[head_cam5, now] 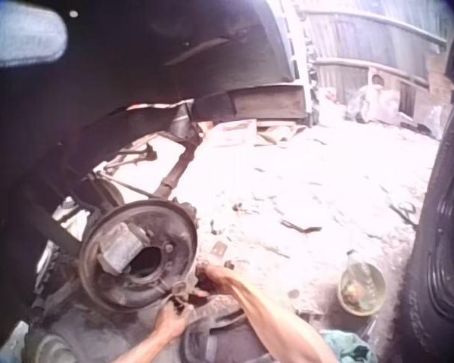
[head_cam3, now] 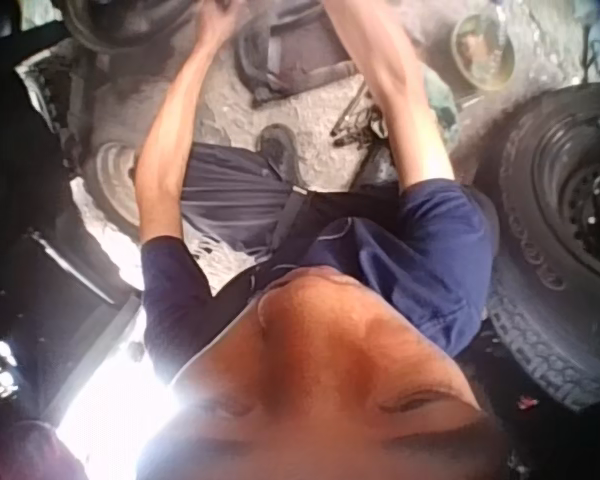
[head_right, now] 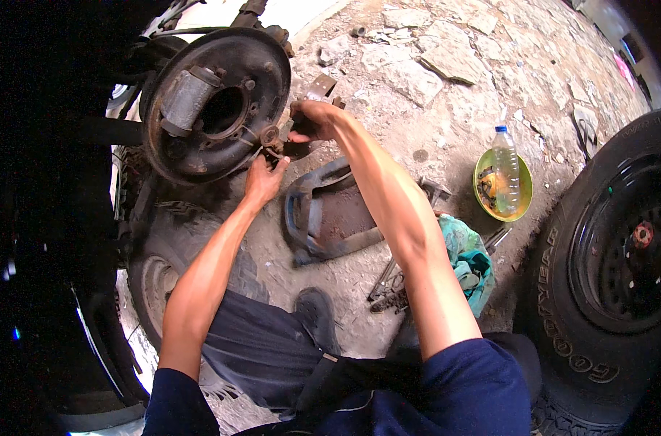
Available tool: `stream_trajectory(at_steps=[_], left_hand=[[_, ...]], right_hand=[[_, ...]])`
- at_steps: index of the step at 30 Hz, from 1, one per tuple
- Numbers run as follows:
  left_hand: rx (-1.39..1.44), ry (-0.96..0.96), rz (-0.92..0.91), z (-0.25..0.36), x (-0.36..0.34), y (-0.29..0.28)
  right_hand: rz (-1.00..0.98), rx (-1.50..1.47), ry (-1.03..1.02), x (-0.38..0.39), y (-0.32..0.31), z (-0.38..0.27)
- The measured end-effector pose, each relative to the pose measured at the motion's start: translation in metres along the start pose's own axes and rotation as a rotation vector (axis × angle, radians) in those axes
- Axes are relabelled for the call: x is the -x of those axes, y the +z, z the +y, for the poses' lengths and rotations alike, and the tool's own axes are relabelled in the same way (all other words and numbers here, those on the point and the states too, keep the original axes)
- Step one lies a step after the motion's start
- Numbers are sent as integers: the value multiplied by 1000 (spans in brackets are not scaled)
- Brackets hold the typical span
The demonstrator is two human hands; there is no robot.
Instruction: The person wipes a brake shoe with a cloth and then fits it onto the wheel hub assembly.
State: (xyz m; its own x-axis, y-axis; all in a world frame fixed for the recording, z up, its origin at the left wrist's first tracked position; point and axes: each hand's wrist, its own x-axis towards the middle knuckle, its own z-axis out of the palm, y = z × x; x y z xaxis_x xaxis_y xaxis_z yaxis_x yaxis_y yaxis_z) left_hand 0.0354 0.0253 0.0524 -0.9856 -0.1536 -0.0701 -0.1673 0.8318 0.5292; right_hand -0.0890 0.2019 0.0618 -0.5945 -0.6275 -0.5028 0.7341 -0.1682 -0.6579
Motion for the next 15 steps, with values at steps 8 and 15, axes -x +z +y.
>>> stream_trajectory(at_steps=[8,15], left_hand=[[-46,19,-63,8,5,-7],[-496,-92,-486,59,11,-63]], right_hand=[[203,278,-203,37,18,17],[507,750,-573,75,59,38]])
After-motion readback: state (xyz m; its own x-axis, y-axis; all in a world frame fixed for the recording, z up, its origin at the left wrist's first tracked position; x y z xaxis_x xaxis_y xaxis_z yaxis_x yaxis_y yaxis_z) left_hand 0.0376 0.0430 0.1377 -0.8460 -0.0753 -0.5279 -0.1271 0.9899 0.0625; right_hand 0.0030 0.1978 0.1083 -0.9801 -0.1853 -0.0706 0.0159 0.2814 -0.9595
